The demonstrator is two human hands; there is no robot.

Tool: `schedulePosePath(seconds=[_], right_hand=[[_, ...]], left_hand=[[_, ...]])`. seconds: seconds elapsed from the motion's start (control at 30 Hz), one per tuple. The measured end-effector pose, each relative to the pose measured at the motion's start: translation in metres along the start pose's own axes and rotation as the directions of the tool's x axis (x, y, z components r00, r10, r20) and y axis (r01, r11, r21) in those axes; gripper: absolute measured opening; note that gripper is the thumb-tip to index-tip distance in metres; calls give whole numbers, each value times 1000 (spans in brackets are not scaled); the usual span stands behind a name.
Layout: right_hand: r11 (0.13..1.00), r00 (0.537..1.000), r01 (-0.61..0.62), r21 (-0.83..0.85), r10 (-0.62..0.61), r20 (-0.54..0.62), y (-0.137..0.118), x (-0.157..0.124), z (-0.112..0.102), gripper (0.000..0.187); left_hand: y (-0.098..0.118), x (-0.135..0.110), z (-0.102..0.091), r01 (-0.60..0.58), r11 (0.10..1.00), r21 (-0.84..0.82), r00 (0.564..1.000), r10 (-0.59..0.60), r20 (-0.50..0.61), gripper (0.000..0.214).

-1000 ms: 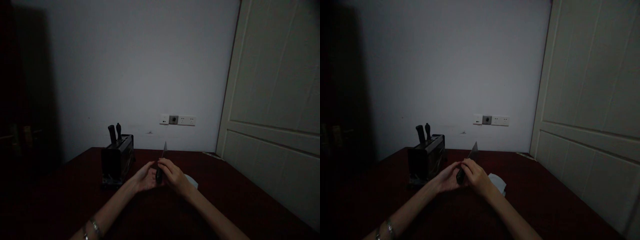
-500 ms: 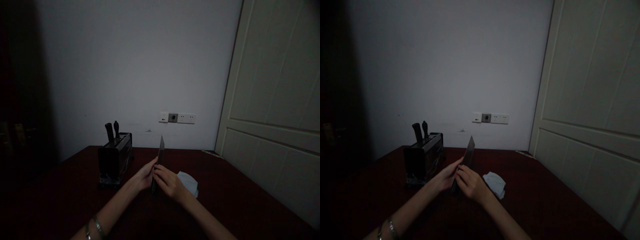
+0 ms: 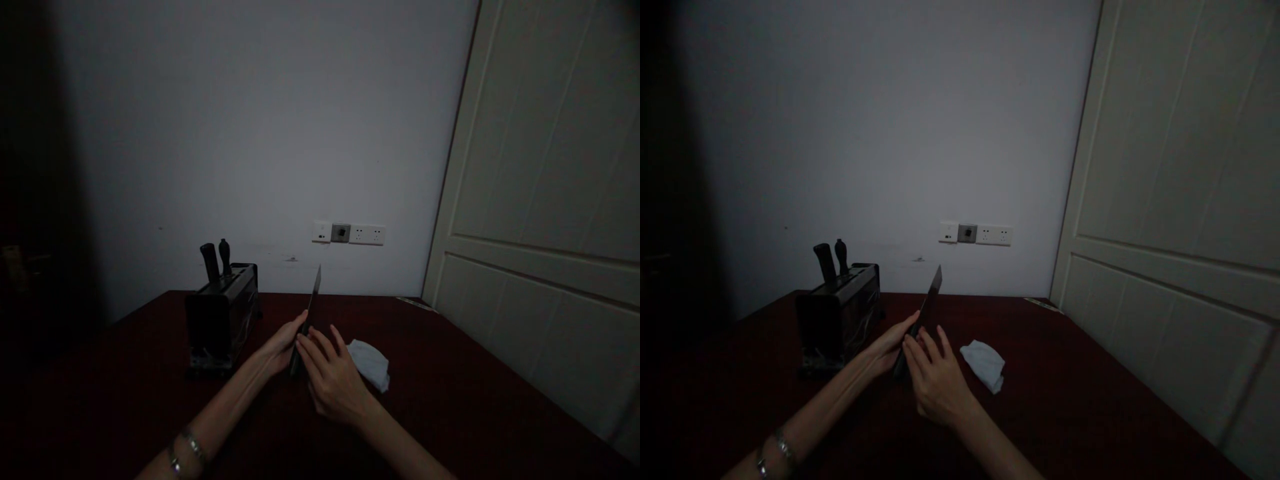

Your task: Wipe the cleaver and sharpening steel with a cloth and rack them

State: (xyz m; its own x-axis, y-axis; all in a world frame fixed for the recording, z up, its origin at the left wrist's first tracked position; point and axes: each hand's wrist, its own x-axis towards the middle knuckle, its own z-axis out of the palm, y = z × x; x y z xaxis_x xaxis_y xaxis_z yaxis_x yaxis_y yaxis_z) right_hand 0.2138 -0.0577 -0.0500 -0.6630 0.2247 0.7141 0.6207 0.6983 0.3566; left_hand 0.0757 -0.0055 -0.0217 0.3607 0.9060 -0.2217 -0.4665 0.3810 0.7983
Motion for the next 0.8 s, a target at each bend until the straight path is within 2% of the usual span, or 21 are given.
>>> schedulePosePath(seconds=[0.07, 0.17, 0.23, 0.33, 0.4, 0.47, 0.63, 0.73, 0.8], right_hand=[[998, 998, -55, 1, 55, 42, -2, -4, -6, 64], [995, 994, -103, 17, 103, -20, 9, -12, -8, 67], [988, 987, -148, 38, 151, -61, 25, -20, -3, 62], [946, 947, -319, 49, 321, -30, 50, -39, 9, 47], [897, 897, -441, 20, 440, 27, 61, -54, 18, 39], [865, 858, -501, -20, 500, 119, 66, -69, 24, 34], [839, 769, -537, -84, 528, 360, 67, -90, 26, 26], [830, 730, -550, -99, 534, 427, 67, -95, 25, 25], [833, 732, -545, -89, 526, 433, 67, -98, 27, 27]], left_hand=[[3, 1, 2, 31, 998, -46, 999, -32, -22, 37], [3, 4, 2, 31, 998, -61, 998, -28, 54, 40], [2, 6, 1, 77, 995, -66, 991, -70, 112, 45], [-1, 7, -4, 156, 983, -101, 984, -146, 98, 49], [-2, 7, -7, 170, 976, -137, 983, -158, 94, 49], [-3, 8, -12, 191, 966, -172, 978, -172, 121, 49], [-3, 10, -28, 283, 928, -242, 940, -217, 265, 50], [-4, 9, -35, 306, 912, -274, 916, -205, 344, 47], [-4, 7, -38, 320, 904, -285, 906, -203, 372, 44]])
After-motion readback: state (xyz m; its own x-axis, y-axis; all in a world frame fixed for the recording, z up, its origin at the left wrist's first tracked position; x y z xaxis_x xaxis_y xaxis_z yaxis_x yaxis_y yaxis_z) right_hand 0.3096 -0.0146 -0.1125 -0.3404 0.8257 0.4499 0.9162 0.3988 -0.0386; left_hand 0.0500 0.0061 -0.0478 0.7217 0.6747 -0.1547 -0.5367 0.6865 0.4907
